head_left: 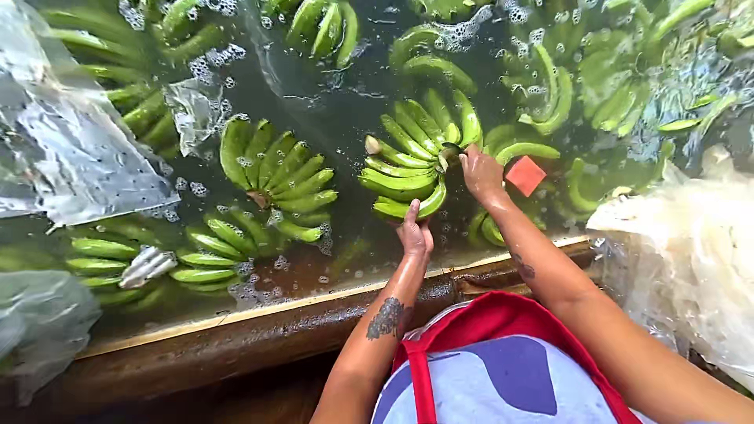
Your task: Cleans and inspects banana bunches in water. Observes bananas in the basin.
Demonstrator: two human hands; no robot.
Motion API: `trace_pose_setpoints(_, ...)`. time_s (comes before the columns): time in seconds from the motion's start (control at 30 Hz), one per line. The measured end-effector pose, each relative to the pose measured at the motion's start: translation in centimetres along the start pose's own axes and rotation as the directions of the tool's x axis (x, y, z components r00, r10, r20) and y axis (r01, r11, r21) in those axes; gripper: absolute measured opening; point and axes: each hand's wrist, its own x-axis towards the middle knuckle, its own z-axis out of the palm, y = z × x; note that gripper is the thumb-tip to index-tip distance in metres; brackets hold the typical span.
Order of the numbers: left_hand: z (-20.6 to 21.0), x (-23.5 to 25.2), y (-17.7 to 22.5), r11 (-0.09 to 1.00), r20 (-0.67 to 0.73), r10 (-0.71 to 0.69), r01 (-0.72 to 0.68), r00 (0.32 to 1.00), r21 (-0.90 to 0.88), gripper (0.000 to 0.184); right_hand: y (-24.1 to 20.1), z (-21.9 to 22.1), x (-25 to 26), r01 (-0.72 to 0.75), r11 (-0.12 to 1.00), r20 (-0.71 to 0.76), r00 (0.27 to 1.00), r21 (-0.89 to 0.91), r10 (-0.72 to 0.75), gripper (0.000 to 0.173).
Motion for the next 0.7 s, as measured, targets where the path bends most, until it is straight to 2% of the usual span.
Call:
trace_pose_setpoints(0.07, 0.2, 0.0, -0.6, 1.000, 0.001, 0.017, -0.017, 1.000, 0.009, 0.062, -0.6, 1.5, -0.2, -0.028, 0.999, -0.010, 1.000, 0.016, 0.028, 0.042)
trace_pose_setpoints(0.13, -0.3, 0.5, -1.4, 1.000, 0.006, 0.030, -0.030, 1.000, 0.007, 0.063, -0.3, 1.8, -1.7, -0.068, 0.963, 0.166, 0.986, 0.259, 0.025, 0.040)
trace_pose_setpoints(0.17, -0.8, 1.1, -1.4, 1.000, 0.006, 0.029, -0.029, 1.000, 0.001, 0.061, 0.7, 1.4, -2.6, -0.081, 0.898, 0.284, 0.957, 0.432, -0.050, 0.034)
trace_pose_setpoints(0.23, -1.9, 1.9, -0.9, 1.000, 0.025, 0.000, 0.000, 1.000, 0.008, 0.054, 3.2, 1.0, -3.5, -0.227, 0.662, 0.476, 0.851, 0.714, -0.222, 0.026)
trace_pose_setpoints(0.27, -1.9, 2.2, -0.4, 1.000, 0.036, -0.020, 0.020, 0.999, 0.009, 0.051, 4.0, 0.7, -3.2, -0.207, 0.624, 0.443, 0.862, 0.753, -0.248, 0.026)
trace_pose_setpoints(0.3, -2.0, 1.9, -0.1, 0.999, 0.037, -0.045, 0.044, 0.998, 0.018, 0.048, 4.3, 0.6, -2.8, -0.084, 0.700, 0.331, 0.916, 0.710, -0.226, 0.027)
trace_pose_setpoints(0.37, -1.7, 0.7, 0.5, 0.995, 0.032, -0.097, 0.096, 0.995, 0.009, 0.048, 3.9, 1.6, -2.2, 0.126, 0.909, 0.092, 0.980, 0.397, -0.177, 0.035)
trace_pose_setpoints(0.4, -0.9, 0.5, 0.7, 0.993, 0.039, -0.114, 0.115, 0.993, -0.007, 0.050, 3.3, 2.5, -0.8, 0.183, 0.949, -0.014, 0.983, 0.258, -0.186, 0.037)
trace_pose_setpoints(0.43, -0.6, 0.1, 0.7, 0.991, 0.039, -0.132, 0.133, 0.990, -0.017, 0.052, 3.0, 3.8, -0.1, 0.213, 0.957, -0.075, 0.977, 0.199, -0.201, 0.038)
trace_pose_setpoints(0.47, -0.6, -0.2, 0.6, 0.989, 0.032, -0.144, 0.145, 0.989, -0.022, 0.052, 2.8, 4.8, 0.0, 0.224, 0.948, -0.086, 0.974, 0.227, -0.209, 0.037)
trace_pose_setpoints(0.5, -0.8, 0.0, 0.4, 0.989, 0.036, -0.148, 0.149, 0.988, -0.022, 0.051, 2.9, 5.3, -0.1, 0.221, 0.917, -0.033, 0.974, 0.333, -0.223, 0.036)
trace_pose_setpoints(0.53, -1.8, 0.3, 0.0, 0.988, 0.045, -0.155, 0.156, 0.987, -0.014, 0.048, 3.6, 5.6, -0.8, 0.167, 0.835, 0.104, 0.960, 0.524, -0.258, 0.032)
trace_pose_setpoints(0.57, -3.3, 0.7, -0.2, 0.986, 0.064, -0.168, 0.168, 0.984, 0.005, 0.046, 4.7, 5.4, -2.4, 0.017, 0.700, 0.298, 0.898, 0.714, -0.325, 0.027)
trace_pose_setpoints(0.6, -4.8, 1.4, -0.5, 0.983, 0.092, -0.182, 0.179, 0.979, 0.037, 0.044, 6.3, 4.7, -4.0, -0.181, 0.577, 0.473, 0.780, 0.796, -0.409, 0.024)
trace_pose_setpoints(0.63, -6.5, 2.1, -0.7, 0.977, 0.114, -0.202, 0.193, 0.973, 0.087, 0.044, 8.2, 3.8, -5.6, -0.340, 0.515, 0.591, 0.656, 0.787, -0.470, 0.023)
trace_pose_setpoints(0.67, -8.1, 2.9, -1.0, 0.968, 0.122, -0.221, 0.203, 0.968, 0.149, 0.044, 10.4, 3.2, -6.9, -0.434, 0.496, 0.654, 0.587, 0.752, -0.478, 0.023)
trace_pose_setpoints(0.7, -9.8, 3.6, -1.2, 0.953, 0.112, -0.243, 0.215, 0.964, 0.215, 0.046, 12.9, 2.9, -8.4, -0.476, 0.498, 0.685, 0.579, 0.725, -0.443, 0.021)
